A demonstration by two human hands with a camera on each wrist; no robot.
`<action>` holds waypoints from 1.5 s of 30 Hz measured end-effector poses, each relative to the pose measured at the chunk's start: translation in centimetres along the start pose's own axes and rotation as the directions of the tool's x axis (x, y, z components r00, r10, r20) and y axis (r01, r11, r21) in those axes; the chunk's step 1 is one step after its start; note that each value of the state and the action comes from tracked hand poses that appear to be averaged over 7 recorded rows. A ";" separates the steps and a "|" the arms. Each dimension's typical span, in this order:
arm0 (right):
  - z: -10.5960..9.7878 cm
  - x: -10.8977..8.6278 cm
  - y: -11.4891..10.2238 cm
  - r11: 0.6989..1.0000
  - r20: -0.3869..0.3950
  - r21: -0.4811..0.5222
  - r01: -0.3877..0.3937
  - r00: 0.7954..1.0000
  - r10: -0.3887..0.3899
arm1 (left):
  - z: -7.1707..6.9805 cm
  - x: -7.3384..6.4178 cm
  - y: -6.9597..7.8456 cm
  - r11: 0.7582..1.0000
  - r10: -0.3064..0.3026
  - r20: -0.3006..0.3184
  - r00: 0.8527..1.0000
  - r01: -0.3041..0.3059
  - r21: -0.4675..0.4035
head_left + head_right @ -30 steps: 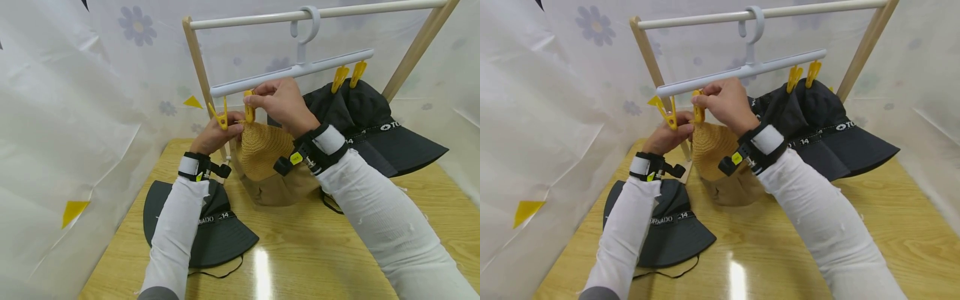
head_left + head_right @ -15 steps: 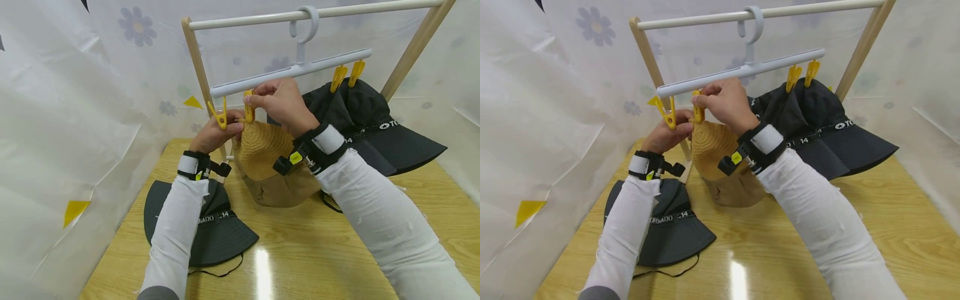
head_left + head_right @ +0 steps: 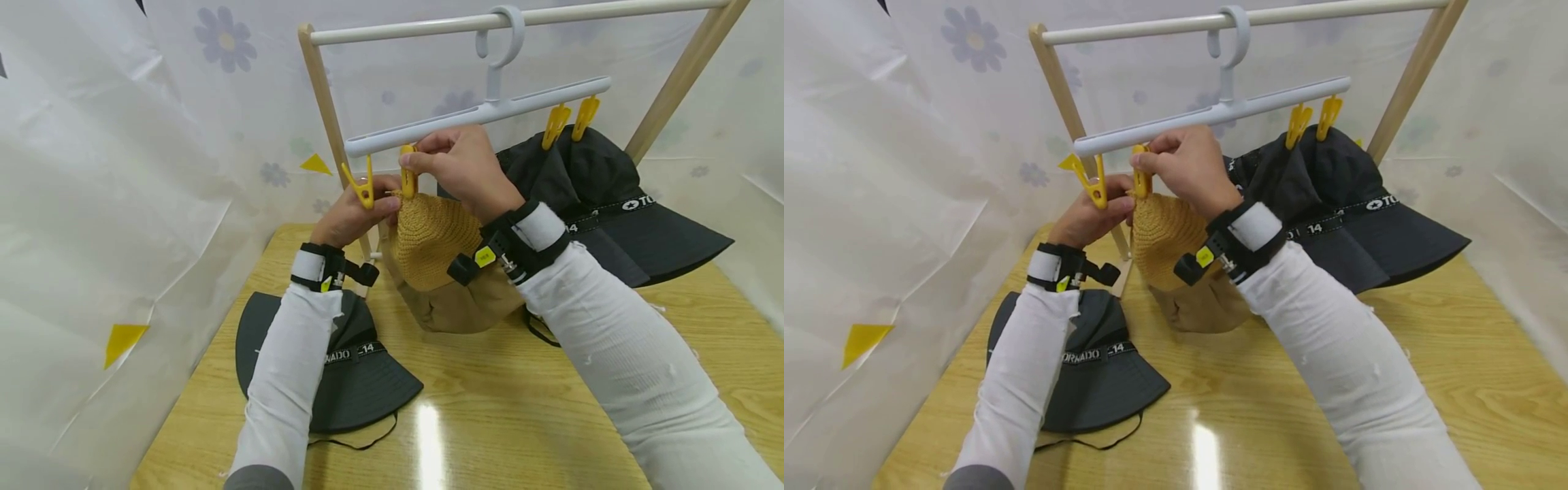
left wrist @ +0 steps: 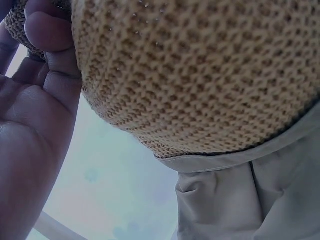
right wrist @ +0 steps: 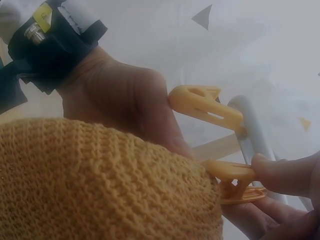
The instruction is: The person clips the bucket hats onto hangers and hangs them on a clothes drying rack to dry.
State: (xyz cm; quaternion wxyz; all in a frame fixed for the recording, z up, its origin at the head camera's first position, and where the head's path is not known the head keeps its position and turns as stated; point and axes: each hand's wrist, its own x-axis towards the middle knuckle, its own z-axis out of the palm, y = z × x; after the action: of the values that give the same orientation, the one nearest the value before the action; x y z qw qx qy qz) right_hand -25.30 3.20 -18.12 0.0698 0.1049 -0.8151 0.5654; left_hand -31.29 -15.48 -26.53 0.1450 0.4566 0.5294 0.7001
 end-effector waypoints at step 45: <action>-0.3 -0.1 -0.2 0.999 0.002 0.021 -0.040 0.999 0.040 | 0.5 0.4 0.8 0.996 -0.022 -0.065 0.998 0.028 0.081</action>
State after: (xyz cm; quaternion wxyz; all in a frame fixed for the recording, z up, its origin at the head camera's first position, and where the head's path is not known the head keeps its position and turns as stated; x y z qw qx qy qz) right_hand -25.18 3.37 -17.87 0.0568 0.0896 -0.8111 0.5752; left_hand -30.91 -15.21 -25.61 0.1179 0.4328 0.5678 0.6902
